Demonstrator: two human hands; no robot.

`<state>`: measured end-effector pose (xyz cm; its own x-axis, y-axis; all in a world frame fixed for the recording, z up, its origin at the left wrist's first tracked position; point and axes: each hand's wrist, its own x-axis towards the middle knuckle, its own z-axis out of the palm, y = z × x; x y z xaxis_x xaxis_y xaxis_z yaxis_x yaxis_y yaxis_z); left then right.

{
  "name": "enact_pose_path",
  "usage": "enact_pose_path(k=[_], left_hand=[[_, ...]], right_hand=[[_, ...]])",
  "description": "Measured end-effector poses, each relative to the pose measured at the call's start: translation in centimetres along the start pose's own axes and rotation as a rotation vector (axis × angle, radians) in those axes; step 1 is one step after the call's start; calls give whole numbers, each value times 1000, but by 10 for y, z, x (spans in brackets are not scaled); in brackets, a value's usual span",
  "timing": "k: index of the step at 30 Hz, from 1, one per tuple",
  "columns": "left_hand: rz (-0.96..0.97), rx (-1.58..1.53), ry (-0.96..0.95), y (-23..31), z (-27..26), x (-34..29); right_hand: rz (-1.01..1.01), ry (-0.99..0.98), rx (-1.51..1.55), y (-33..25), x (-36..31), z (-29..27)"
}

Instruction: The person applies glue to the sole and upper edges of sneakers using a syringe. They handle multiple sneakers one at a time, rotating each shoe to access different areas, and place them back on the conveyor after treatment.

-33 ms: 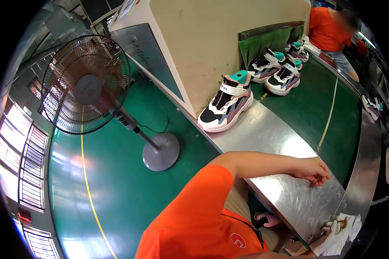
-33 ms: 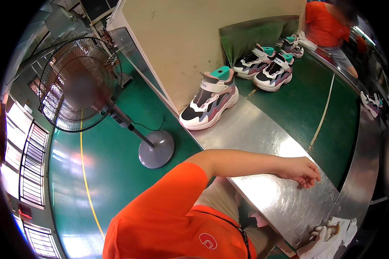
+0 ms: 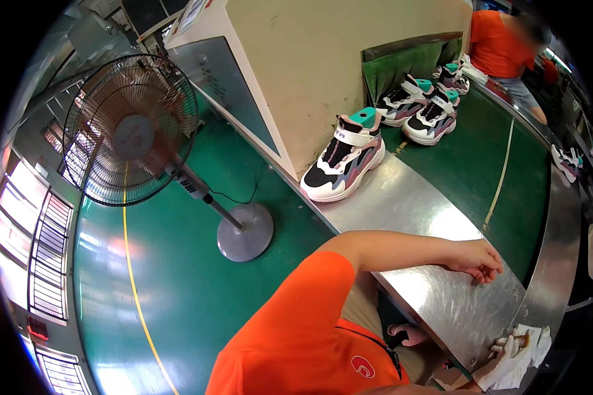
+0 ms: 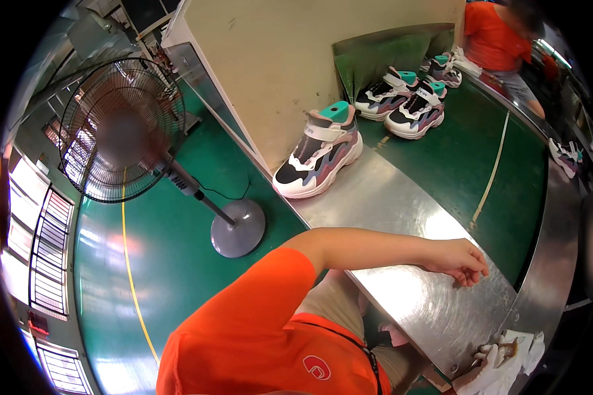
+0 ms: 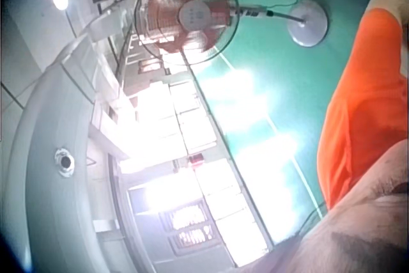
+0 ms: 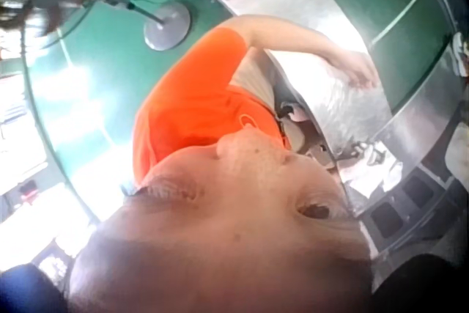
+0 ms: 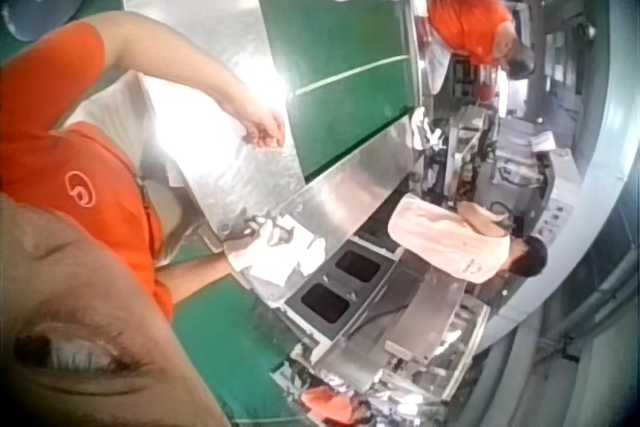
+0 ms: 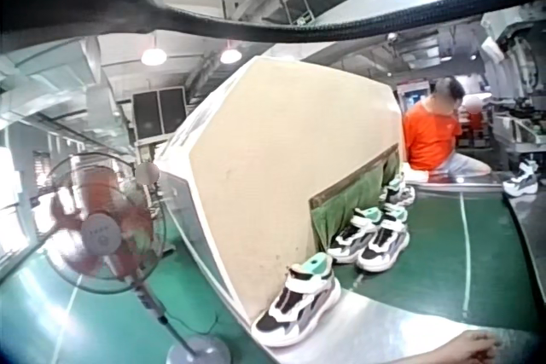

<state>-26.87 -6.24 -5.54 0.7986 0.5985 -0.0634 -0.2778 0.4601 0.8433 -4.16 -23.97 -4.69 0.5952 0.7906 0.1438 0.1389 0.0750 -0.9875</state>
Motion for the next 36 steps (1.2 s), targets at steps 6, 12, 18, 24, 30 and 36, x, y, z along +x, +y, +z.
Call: enact_pose_path(k=[6,12,18,24,30,36], left_hand=[[6,4,15,2,-6,-4],[18,-16,-10,-1,-11,0],[18,-13,10,-8,-7,2],[18,-16,-9,-8,-3,7],[24,-5,-10,-7,-1,7],[21,-18,-4,-8,-1,10]], right_hand=[[-52,-7,57,7,1,7],[-56,31,101,18,5,9],[-65,-29,71,15,4,4],[-75,-30,24,16,6,-3],[-30,-14,88,43,20,-18],[44,42,-52,11,6,-6]])
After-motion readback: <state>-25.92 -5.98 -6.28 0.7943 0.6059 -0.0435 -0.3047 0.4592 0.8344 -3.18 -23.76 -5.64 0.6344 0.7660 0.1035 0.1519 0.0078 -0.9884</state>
